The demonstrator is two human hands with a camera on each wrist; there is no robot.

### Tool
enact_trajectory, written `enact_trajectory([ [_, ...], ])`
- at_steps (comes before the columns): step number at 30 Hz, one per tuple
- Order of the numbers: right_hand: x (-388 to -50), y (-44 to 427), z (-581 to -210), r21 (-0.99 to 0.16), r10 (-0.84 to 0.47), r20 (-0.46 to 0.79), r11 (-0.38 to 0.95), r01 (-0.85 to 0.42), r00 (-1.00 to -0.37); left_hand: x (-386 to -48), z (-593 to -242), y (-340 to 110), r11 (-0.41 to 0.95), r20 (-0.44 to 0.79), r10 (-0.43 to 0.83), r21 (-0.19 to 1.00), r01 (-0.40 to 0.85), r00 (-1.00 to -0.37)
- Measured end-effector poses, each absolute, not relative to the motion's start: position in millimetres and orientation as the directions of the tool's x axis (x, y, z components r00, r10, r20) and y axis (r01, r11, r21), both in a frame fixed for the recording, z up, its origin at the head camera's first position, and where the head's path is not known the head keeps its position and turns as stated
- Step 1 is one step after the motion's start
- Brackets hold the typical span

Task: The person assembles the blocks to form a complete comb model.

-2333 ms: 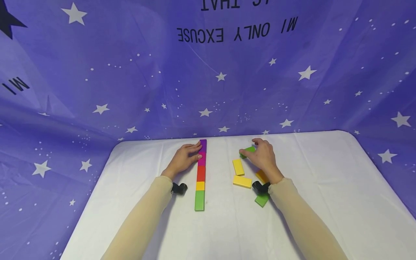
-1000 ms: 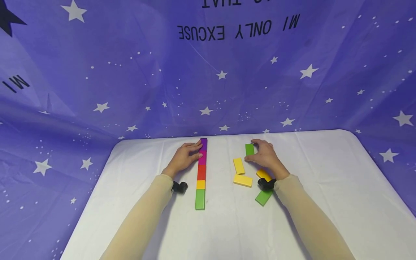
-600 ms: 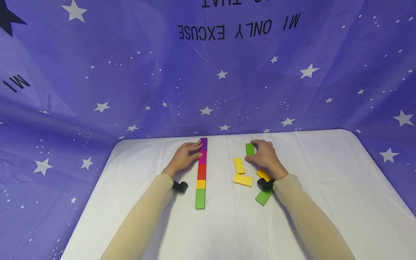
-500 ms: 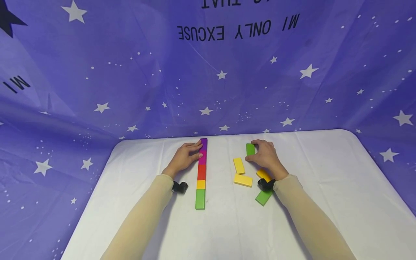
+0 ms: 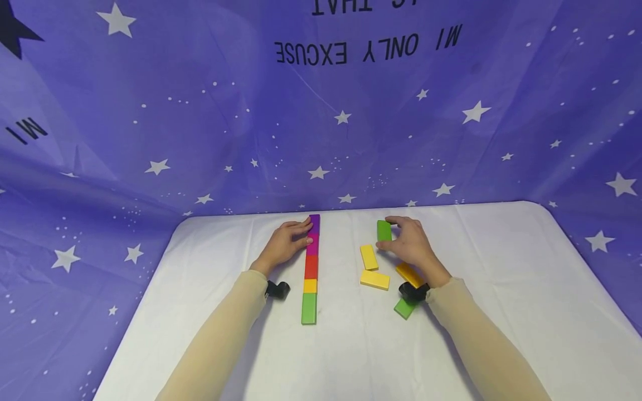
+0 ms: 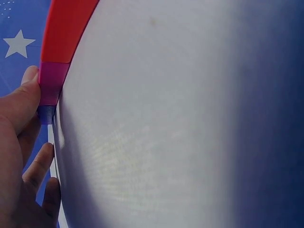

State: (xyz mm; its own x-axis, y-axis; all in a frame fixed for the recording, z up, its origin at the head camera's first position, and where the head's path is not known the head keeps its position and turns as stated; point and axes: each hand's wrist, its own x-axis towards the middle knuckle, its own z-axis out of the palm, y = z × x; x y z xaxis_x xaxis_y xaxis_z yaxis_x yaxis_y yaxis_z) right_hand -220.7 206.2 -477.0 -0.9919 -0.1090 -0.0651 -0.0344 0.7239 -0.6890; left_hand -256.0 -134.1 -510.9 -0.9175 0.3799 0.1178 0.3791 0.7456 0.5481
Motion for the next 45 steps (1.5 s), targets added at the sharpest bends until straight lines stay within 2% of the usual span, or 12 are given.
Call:
enact_trajectory([
  [22, -178.8, 180.1, -461.1, -0.710, -0.204, 0.098, 0.672, -0.212, -0.974, -255.0, -515.1, -136.6, 0.726, 0.123, 0.374, 0.578, 0.372, -0.919],
  [30, -161.4, 164.4, -463.2, -0.677, -0.237, 0.185, 0.673, -0.298, -0.954, -254.7, -514.9, -136.6, 0.735, 0.105, 0.371, 0.574, 0.361, -0.923],
  [45, -135.4, 140.8, -467.1, -0.674, -0.255, 0.171, 0.674, -0.302, -0.952, -257.0, -514.1, -135.8, 0.746, 0.104, 0.371, 0.559, 0.363, -0.923],
])
